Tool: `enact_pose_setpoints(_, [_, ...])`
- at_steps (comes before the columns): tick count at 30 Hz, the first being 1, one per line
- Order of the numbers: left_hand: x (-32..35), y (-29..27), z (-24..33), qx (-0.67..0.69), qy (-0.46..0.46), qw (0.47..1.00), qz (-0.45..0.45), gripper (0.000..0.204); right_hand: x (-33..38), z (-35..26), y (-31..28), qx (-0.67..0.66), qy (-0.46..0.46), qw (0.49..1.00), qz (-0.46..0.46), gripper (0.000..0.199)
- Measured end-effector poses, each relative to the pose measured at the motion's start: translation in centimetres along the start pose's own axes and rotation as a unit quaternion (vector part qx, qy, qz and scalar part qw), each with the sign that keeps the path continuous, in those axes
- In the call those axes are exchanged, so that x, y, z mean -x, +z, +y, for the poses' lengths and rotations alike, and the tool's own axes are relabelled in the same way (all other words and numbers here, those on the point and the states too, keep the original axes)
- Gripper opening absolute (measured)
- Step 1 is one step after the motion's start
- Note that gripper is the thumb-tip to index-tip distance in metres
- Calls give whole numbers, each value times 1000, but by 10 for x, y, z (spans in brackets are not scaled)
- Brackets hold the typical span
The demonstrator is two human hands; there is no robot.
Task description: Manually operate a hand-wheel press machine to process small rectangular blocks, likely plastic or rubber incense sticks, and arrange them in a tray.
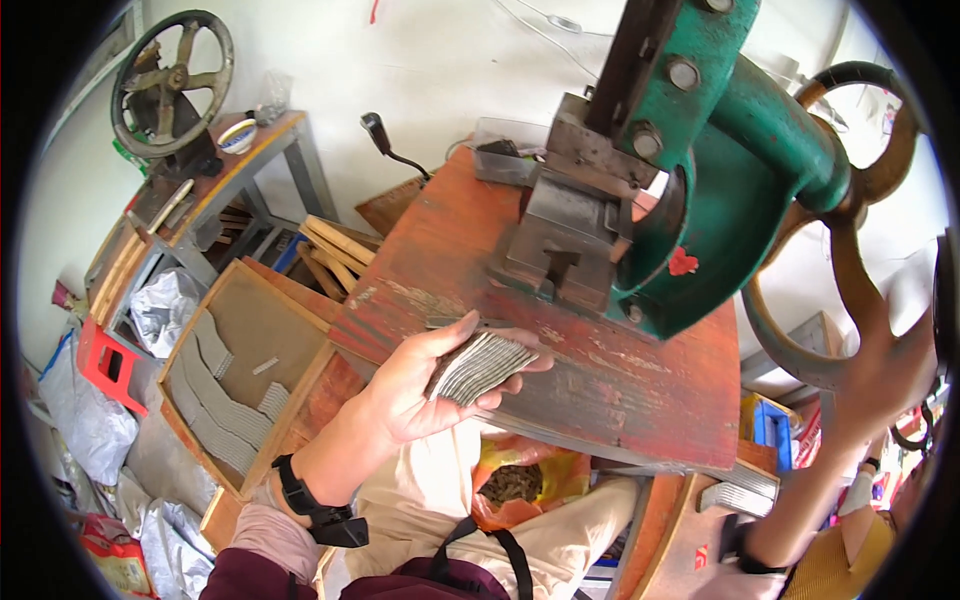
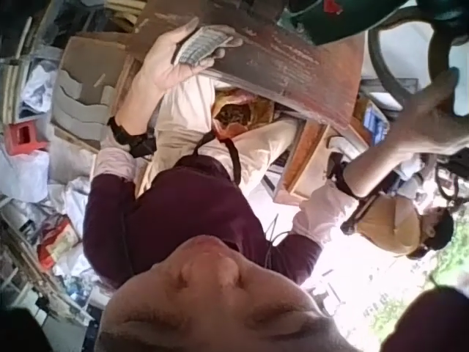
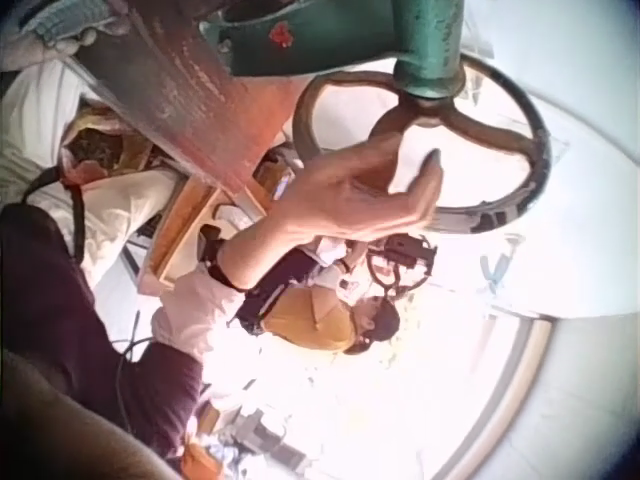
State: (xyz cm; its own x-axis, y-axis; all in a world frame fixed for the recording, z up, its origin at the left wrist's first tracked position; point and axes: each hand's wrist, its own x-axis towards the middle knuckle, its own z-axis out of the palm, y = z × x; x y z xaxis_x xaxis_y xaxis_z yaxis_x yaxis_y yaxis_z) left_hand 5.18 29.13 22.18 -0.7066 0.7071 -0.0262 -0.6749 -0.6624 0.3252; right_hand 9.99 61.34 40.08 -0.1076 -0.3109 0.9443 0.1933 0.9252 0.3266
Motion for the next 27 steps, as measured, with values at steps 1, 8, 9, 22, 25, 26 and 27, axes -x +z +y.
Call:
enact_pose_setpoints(1, [10, -10, -2, -6, -1, 999, 37, 55, 58, -30, 16, -179, 19, 982, -52, 38])
enact_pose_setpoints(8, [3, -54, -75, -21, -193, 981, 17, 57, 222, -99, 16, -297, 177, 841, -417, 51])
enact_pose_setpoints(9, [2, -73, -90, 38, -226, 972, 48, 55, 227, -102, 22, -292, 211, 839, -408, 52])
enact_pose_setpoints(22, [48, -175, -158, -98, -115, 959, 240, 48, 235, -93, 23, -282, 224, 818, -448, 45])
enact_pose_setpoints(25, [119, -155, -56, -261, 54, 929, 258, 39, 234, -100, 24, -303, 204, 814, -451, 40])
enact_pose_setpoints(26, [144, -147, -27, -334, 84, 874, 342, 39, 233, -100, 24, -308, 201, 813, -451, 40])
enact_pose_setpoints(27, [171, -150, -4, -367, 148, 840, 372, 38, 233, -101, 24, -307, 202, 813, -452, 39])
